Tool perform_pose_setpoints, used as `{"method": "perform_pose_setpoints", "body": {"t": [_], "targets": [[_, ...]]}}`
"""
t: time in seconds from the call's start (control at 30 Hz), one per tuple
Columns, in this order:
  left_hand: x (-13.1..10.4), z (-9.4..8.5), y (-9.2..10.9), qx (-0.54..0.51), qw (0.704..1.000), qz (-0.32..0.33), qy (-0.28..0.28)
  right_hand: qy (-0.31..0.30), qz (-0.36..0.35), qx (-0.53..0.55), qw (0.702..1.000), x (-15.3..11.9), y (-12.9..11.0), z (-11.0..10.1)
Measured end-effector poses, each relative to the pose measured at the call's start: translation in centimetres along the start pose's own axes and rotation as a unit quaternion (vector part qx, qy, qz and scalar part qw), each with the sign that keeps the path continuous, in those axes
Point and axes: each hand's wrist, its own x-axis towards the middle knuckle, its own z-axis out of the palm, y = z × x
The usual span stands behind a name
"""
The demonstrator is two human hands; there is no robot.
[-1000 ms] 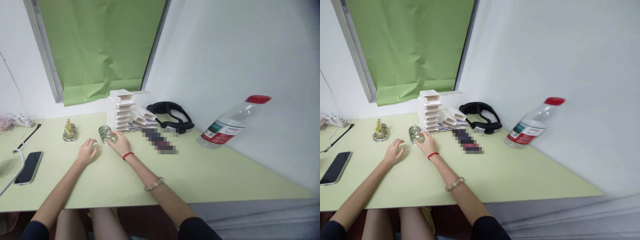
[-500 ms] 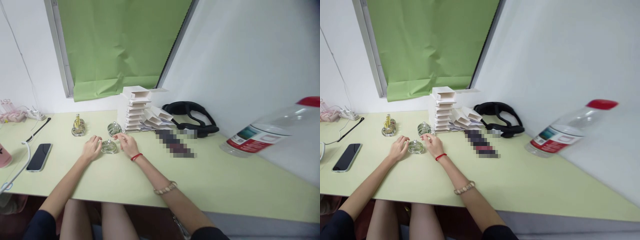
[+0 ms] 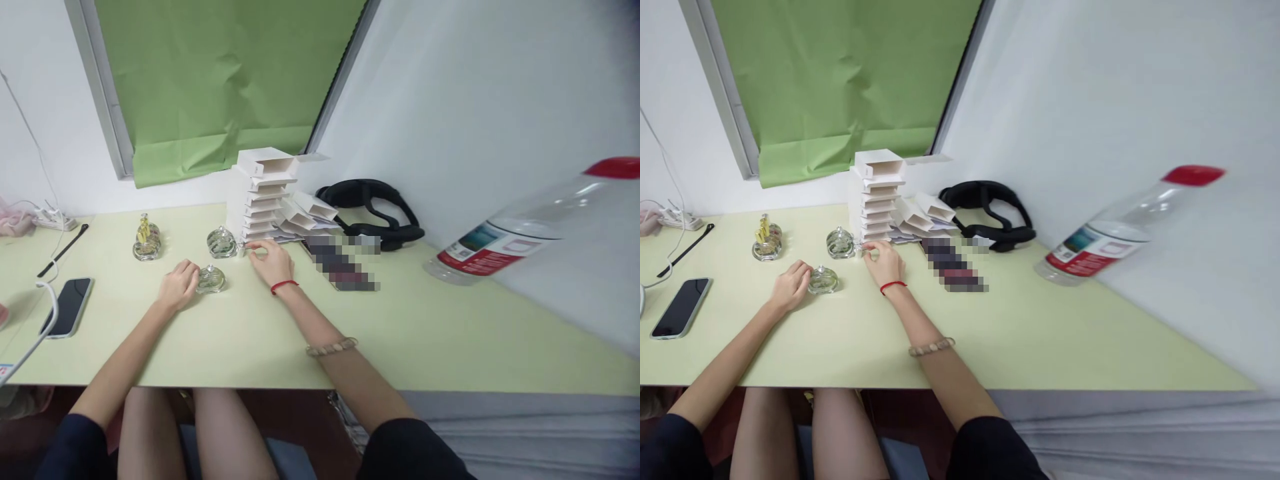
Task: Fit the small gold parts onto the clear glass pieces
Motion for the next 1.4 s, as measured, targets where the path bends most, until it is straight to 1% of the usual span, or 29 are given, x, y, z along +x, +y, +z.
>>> {"method": "perform_pose_setpoints", "body": {"t": [0.1, 0.23, 0.3, 0.47, 0.63, 0.83, 1.03, 1.2, 1.4], "targets": [[0.1, -0.1, 0.3, -0.022, 0.999, 0.018, -0.034, -0.019, -0.007, -0.017, 1.000, 0.0, 0.3, 0.1], [0.2, -0.3, 0.5, -0.036, 0.997, 0.008, -0.065, -0.027, 0.001, -0.046, 0.999, 0.2, 0.6, 0.2], [0.2, -0.4, 0.6, -0.032, 0.997, 0.006, -0.069, -0.039, 0.008, -0.071, 0.997, 0.3, 1.0, 0.4], [0.1, -0.4, 0.6, -0.026, 0.997, 0.020, -0.067, -0.100, -0.001, -0.144, 0.985, 0.4, 1.9, 1.0], [0.2, -0.4, 0.7, -0.018, 0.997, 0.021, -0.072, -0.141, -0.003, -0.191, 0.971, 0.4, 1.8, 1.0], [0.2, -0.5, 1.0, -0.018, 0.997, 0.026, -0.073, -0.133, -0.014, -0.194, 0.972, 0.4, 1.8, 0.8], [0.2, -0.6, 1.0, -0.017, 0.997, 0.026, -0.076, -0.149, -0.019, -0.217, 0.964, 0.5, 2.0, 1.1], [0.2, -0.5, 1.0, -0.015, 0.997, 0.028, -0.072, -0.137, -0.014, -0.205, 0.969, 0.5, 1.9, 0.9], [0.1, -0.5, 1.0, -0.010, 0.997, 0.027, -0.075, -0.125, -0.029, -0.196, 0.972, 0.4, 1.9, 0.9]]}}
